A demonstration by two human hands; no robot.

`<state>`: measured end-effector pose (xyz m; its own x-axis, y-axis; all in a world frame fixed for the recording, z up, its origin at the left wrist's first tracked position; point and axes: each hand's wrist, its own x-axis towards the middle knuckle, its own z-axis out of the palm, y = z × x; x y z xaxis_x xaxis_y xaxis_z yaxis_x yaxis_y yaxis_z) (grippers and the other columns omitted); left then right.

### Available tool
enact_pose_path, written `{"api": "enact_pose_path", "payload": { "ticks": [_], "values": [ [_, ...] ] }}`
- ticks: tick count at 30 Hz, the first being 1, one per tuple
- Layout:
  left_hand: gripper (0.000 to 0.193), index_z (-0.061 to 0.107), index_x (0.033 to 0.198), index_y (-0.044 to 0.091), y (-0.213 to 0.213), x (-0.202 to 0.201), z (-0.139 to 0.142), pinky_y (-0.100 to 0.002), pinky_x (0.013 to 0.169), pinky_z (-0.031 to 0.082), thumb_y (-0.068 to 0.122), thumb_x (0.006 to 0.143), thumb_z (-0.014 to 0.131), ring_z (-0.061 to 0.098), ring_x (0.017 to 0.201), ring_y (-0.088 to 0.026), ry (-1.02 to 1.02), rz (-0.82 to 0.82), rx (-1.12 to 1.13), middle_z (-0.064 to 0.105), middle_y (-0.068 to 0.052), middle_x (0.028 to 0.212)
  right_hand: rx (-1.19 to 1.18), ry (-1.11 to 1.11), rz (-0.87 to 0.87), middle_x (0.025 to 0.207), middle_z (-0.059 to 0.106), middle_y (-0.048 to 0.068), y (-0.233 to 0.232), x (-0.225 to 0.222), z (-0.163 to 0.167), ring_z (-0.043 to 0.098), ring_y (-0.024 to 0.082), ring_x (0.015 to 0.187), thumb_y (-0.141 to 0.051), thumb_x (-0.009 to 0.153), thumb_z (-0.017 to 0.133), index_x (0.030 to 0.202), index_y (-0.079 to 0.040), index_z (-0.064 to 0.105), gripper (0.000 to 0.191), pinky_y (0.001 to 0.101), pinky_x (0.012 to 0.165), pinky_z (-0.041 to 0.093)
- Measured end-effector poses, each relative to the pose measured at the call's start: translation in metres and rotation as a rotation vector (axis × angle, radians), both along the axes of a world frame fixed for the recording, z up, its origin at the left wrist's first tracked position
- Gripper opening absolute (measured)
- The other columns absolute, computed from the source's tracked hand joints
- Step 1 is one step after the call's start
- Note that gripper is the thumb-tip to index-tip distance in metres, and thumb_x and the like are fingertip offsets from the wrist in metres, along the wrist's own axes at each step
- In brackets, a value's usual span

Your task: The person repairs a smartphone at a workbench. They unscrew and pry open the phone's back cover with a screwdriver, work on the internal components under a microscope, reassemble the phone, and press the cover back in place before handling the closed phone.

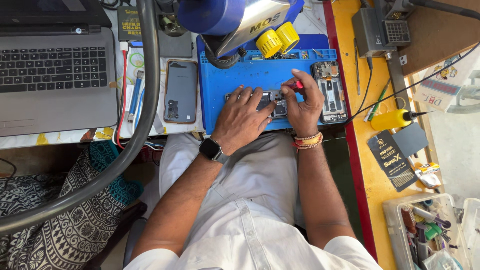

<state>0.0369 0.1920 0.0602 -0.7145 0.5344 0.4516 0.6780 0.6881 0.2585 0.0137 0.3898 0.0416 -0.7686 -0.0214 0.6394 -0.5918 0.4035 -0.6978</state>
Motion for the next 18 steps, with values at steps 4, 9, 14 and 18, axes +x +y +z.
{"api": "enact_pose_path", "payload": {
  "ticks": [4, 9, 14, 18],
  "values": [
    [0.044, 0.073, 0.123, 0.019, 0.003, -0.008, -0.003, -0.055, 0.107, 0.041, 0.036, 0.083, 0.077, 0.058, 0.117, -0.035, -0.02, 0.02, 0.033, 0.063, -0.018, 0.124, 0.215, 0.026, -0.086, 0.099, 0.072, 0.011, -0.002, -0.006, -0.002, 0.072, 0.017, 0.091, 0.007, 0.099, 0.073, 0.137, -0.004, 0.061, 0.041, 0.0284, 0.08, 0.057],
    [0.034, 0.07, 0.105, 0.006, 0.008, -0.021, -0.017, -0.053, 0.103, 0.043, 0.028, 0.082, 0.081, 0.058, 0.113, -0.035, -0.06, 0.028, 0.322, 0.062, -0.016, 0.114, 0.046, -0.072, -0.079, 0.101, 0.074, 0.009, -0.012, -0.01, -0.011, 0.075, 0.016, 0.094, 0.005, 0.103, 0.066, 0.15, 0.0, 0.048, 0.051, 0.0292, 0.086, 0.061],
    [0.014, 0.069, 0.093, 0.006, 0.016, -0.055, -0.044, -0.05, 0.089, 0.046, 0.012, 0.083, 0.076, 0.059, 0.104, -0.032, -0.191, 0.062, 0.372, 0.062, -0.01, 0.102, 0.054, -0.06, -0.102, 0.101, 0.075, 0.009, -0.029, -0.022, -0.032, 0.075, 0.015, 0.093, 0.004, 0.103, 0.067, 0.152, -0.001, 0.046, 0.053, 0.0294, 0.085, 0.06],
    [0.011, 0.069, 0.086, 0.007, 0.019, -0.066, -0.044, -0.05, 0.085, 0.045, 0.012, 0.08, 0.077, 0.059, 0.1, -0.032, -0.218, 0.103, 0.297, 0.063, -0.01, 0.096, 0.072, -0.07, -0.106, 0.1, 0.076, 0.009, -0.036, -0.027, -0.033, 0.074, 0.015, 0.091, 0.004, 0.103, 0.069, 0.149, -0.002, 0.05, 0.05, 0.0289, 0.082, 0.06]
  ]
}}
